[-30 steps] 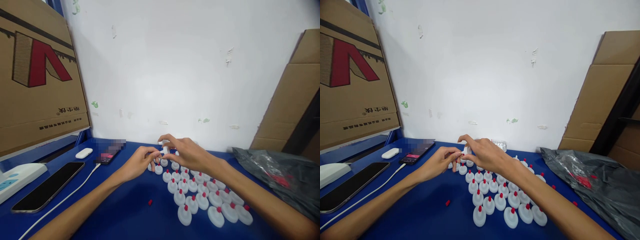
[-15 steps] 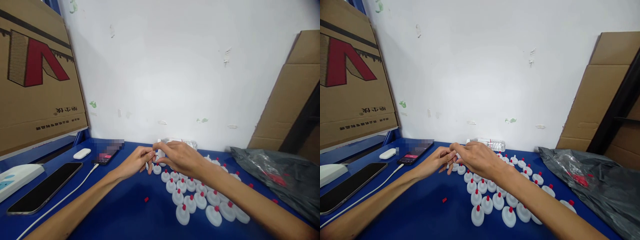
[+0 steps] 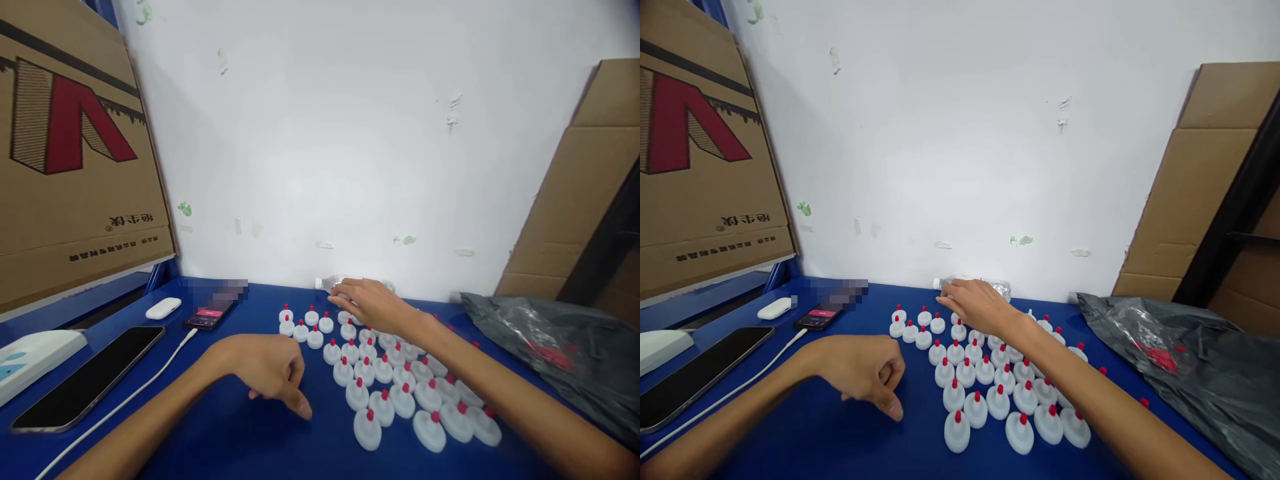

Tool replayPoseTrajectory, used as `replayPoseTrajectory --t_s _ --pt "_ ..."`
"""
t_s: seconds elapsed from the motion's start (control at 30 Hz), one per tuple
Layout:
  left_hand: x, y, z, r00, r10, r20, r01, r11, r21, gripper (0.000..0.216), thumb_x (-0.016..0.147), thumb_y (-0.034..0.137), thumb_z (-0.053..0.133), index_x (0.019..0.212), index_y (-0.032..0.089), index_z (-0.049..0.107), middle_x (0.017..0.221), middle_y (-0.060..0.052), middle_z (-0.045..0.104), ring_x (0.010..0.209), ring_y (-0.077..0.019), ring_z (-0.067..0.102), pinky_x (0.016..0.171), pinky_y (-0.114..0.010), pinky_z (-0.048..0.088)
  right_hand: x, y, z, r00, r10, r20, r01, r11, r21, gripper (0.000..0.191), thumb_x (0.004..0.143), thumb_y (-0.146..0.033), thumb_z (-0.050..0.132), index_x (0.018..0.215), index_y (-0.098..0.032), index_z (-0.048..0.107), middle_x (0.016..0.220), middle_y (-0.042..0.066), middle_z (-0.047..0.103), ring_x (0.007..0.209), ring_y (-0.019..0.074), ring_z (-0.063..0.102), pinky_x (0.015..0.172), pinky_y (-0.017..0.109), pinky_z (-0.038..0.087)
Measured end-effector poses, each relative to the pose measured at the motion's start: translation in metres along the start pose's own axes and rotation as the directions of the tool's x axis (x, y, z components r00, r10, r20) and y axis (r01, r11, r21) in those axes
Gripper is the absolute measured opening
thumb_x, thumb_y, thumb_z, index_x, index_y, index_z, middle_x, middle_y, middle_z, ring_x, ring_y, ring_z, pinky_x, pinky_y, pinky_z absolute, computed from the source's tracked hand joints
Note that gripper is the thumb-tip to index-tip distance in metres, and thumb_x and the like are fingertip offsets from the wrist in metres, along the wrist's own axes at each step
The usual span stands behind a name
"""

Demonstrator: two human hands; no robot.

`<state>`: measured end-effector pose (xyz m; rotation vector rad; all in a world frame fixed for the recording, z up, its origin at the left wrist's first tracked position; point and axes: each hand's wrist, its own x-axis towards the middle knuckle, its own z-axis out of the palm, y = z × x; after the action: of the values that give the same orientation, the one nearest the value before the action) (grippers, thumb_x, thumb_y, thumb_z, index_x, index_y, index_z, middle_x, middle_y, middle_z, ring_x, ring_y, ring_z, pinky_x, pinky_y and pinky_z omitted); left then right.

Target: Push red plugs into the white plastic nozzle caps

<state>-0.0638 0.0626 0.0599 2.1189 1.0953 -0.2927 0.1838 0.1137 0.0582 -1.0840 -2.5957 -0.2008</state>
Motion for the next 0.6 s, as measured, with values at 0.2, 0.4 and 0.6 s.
replayPoseTrajectory --t_s 0.2,0.4,0.6 --pt "0.005 -0.002 0.007 0.999 0.026 -0.020 -0.025 0.998 0.056 0.019 0.082 0.032 0.062 0.068 0.021 0.054 0.049 0.006 0.054 0.041 -0.0118 0.051 0.041 -0.020 0.038 -0.004 0.015 0.008 0.995 0.034 0.095 -0.042 0.995 0.090 0.063 0.106 -0.053 0.012 0.087 -0.022 0.063 0.079 0.004 0.067 0.073 0.0207 0.063 0.073 0.033 0.045" --pt "0.007 -0.004 0.010 0.995 0.048 -0.090 -0.031 0.982 0.184 0.013 0.080 0.026 0.059 0.068 0.021 0.057 0.052 0.005 0.058 0.045 -0.0132 0.055 0.041 -0.020 0.035 -0.005 0.019 0.009 0.985 0.038 0.166 -0.057 0.993 0.107 0.067 0.105 -0.059 0.011 0.079 -0.023 0.062 0.069 0.001 0.064 0.063 0.0182 0.060 0.069 0.032 0.046" --pt "0.004 -0.001 0.008 0.985 0.083 -0.149 -0.052 0.979 0.197 0.007 0.082 0.028 0.063 0.082 0.022 0.065 0.064 0.003 0.066 0.056 -0.0141 0.060 0.044 -0.019 0.036 -0.005 0.036 -0.013 0.988 0.149 0.045 -0.148 0.989 -0.022 0.048 0.106 -0.046 0.027 0.117 -0.020 0.065 0.104 0.011 0.073 0.094 0.0266 0.067 0.083 0.038 0.045"
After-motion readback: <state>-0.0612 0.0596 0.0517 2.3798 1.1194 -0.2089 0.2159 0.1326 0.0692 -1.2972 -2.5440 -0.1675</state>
